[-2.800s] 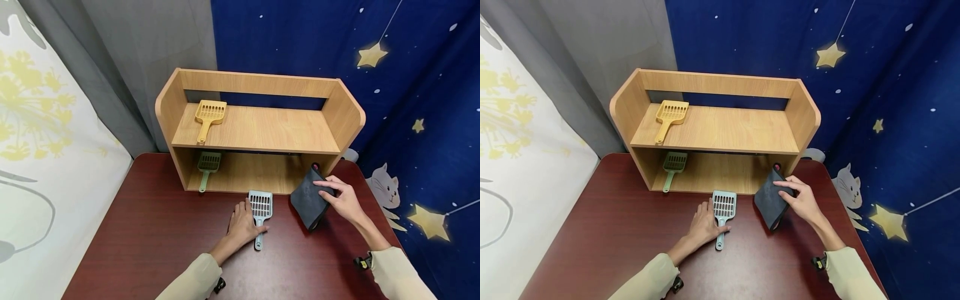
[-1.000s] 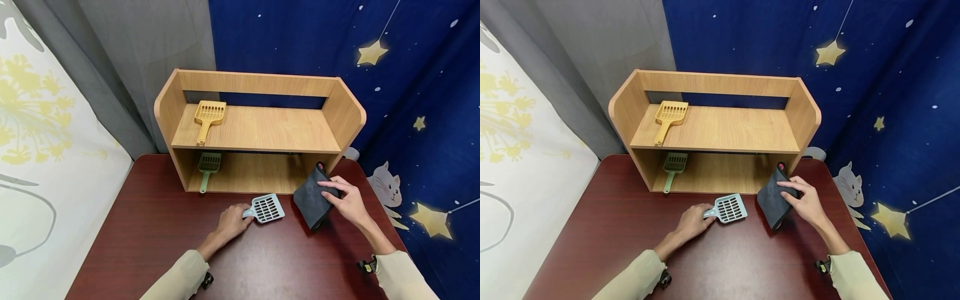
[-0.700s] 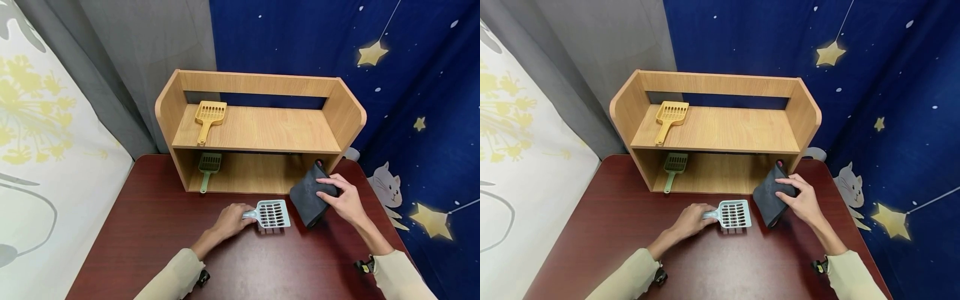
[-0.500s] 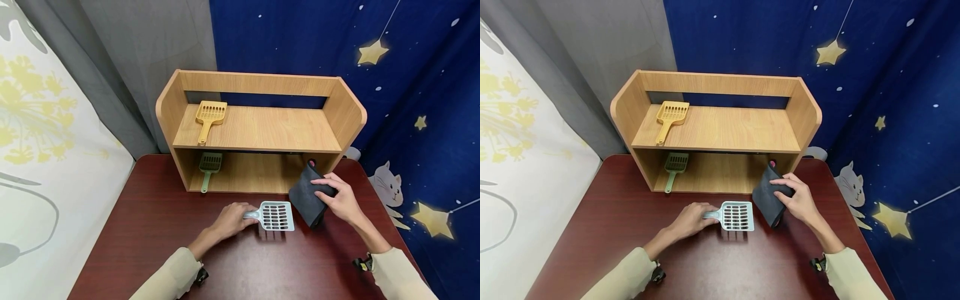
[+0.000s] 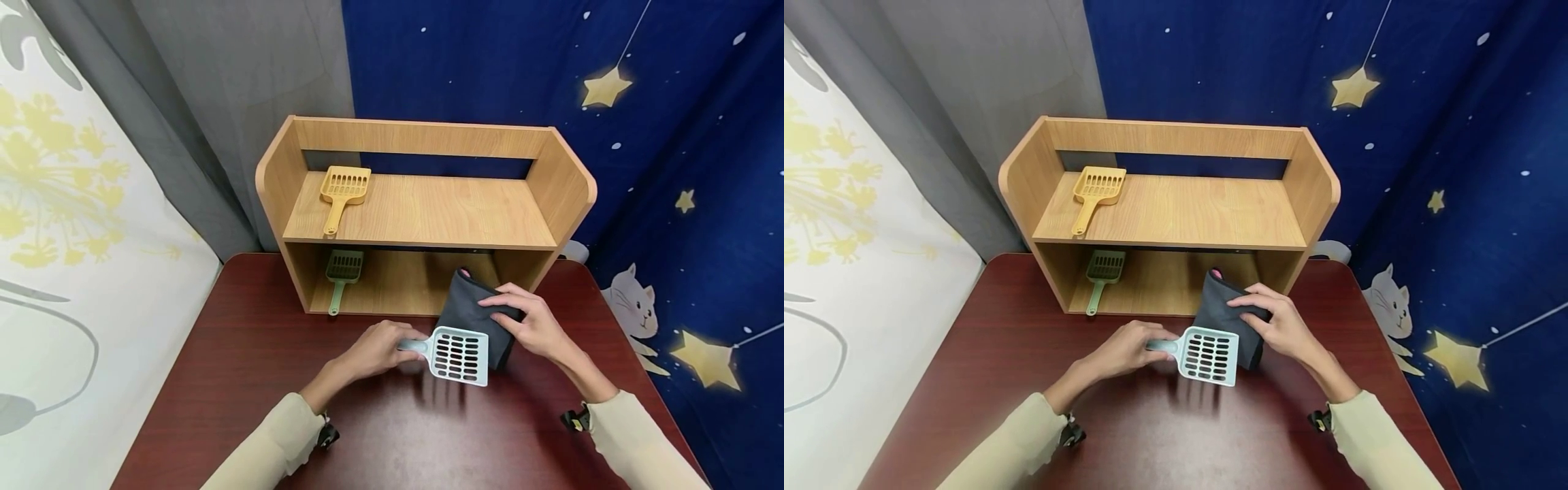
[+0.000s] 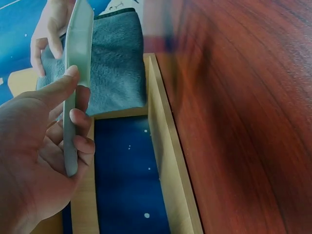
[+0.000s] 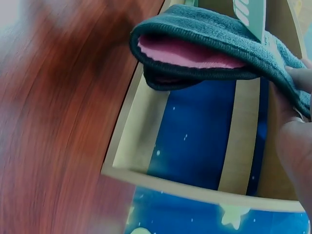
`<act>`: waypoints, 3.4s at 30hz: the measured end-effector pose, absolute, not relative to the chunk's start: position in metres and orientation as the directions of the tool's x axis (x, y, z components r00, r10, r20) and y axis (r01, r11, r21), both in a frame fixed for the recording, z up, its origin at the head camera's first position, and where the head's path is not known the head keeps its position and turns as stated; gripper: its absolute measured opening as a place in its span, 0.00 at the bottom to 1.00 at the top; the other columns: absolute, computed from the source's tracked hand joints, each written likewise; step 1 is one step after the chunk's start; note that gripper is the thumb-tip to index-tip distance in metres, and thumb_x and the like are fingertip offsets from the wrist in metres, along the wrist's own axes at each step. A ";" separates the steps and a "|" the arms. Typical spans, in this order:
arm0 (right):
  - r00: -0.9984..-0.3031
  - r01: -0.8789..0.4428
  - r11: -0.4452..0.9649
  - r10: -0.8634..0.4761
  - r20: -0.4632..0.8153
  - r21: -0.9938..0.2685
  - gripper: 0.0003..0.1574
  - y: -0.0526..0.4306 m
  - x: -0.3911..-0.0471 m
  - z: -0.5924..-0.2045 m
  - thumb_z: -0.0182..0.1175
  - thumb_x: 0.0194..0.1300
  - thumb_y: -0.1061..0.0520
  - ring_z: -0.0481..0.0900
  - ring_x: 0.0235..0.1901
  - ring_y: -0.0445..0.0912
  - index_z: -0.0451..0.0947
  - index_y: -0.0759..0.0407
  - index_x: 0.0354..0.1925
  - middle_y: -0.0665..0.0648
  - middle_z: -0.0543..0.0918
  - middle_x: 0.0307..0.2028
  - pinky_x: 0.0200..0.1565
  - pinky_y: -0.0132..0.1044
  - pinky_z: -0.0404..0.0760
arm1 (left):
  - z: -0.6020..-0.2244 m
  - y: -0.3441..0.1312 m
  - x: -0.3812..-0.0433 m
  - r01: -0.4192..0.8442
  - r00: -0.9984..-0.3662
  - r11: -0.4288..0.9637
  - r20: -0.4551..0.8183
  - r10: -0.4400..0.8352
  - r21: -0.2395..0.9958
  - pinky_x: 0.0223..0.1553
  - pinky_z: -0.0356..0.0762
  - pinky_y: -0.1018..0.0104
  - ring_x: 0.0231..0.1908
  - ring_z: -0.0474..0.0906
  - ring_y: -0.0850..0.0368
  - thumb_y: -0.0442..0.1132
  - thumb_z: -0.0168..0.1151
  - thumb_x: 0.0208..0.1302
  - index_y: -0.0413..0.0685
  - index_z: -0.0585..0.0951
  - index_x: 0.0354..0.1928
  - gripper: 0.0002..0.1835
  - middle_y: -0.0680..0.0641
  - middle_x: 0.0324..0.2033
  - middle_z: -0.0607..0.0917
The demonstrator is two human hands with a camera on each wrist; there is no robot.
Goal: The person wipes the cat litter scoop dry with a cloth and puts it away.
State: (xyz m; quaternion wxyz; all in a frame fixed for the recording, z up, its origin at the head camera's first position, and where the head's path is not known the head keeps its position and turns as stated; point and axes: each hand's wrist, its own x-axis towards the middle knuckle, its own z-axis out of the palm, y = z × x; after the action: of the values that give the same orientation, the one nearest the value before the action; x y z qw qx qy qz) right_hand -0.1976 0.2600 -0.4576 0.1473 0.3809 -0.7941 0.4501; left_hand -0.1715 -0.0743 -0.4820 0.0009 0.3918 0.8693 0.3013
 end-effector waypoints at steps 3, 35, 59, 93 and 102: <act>-0.641 -0.751 0.262 -0.511 0.573 -0.607 0.26 0.251 -0.200 -0.460 0.72 0.52 0.82 0.81 0.51 0.45 0.90 0.63 0.47 0.60 0.88 0.47 0.56 0.24 0.74 | -0.481 -0.073 -0.173 0.688 -0.683 0.500 0.234 0.692 0.526 0.36 0.77 0.71 0.35 0.80 0.68 0.43 0.77 0.65 0.52 0.91 0.53 0.15 0.56 0.40 0.91; -0.609 -0.751 0.237 -0.609 0.508 -0.616 0.28 0.234 -0.206 -0.451 0.71 0.58 0.78 0.83 0.47 0.46 0.90 0.55 0.52 0.54 0.88 0.49 0.50 0.27 0.78 | -0.478 -0.092 -0.170 0.601 -0.768 0.576 0.201 0.607 0.554 0.35 0.78 0.67 0.38 0.84 0.65 0.44 0.78 0.62 0.53 0.92 0.50 0.14 0.55 0.42 0.92; -0.666 -0.726 0.342 -0.565 0.488 -0.597 0.26 0.225 -0.204 -0.452 0.71 0.59 0.76 0.83 0.45 0.45 0.90 0.56 0.52 0.53 0.87 0.47 0.48 0.26 0.76 | -0.481 -0.090 -0.168 0.595 -0.790 0.615 0.239 0.564 0.518 0.36 0.81 0.63 0.37 0.85 0.63 0.45 0.78 0.61 0.53 0.92 0.52 0.17 0.56 0.40 0.92; -0.980 0.099 -0.436 -0.201 -0.010 -0.895 0.29 0.205 -0.167 -0.483 0.55 0.69 0.80 0.88 0.51 0.44 0.81 0.62 0.62 0.54 0.89 0.52 0.48 0.39 0.88 | -0.488 -0.078 -0.167 0.480 -0.871 0.407 0.370 0.322 0.777 0.49 0.86 0.59 0.47 0.89 0.53 0.37 0.80 0.60 0.38 0.90 0.54 0.21 0.42 0.47 0.92; -0.978 0.112 -0.469 -0.208 -0.014 -0.876 0.30 0.195 -0.165 -0.492 0.49 0.67 0.82 0.88 0.48 0.43 0.79 0.64 0.61 0.54 0.90 0.48 0.48 0.36 0.87 | -0.488 -0.075 -0.166 0.532 -0.842 0.390 0.422 0.336 0.752 0.52 0.86 0.57 0.50 0.90 0.49 0.36 0.80 0.59 0.37 0.89 0.54 0.21 0.40 0.48 0.91</act>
State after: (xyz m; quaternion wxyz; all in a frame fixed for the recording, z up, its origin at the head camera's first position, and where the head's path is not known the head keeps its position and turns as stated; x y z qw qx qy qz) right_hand -0.1646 0.1948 -0.4917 -0.0935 0.0470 -0.5066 0.8558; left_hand -0.1662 -0.0751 -0.4880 -0.1008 0.2624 0.8275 0.4861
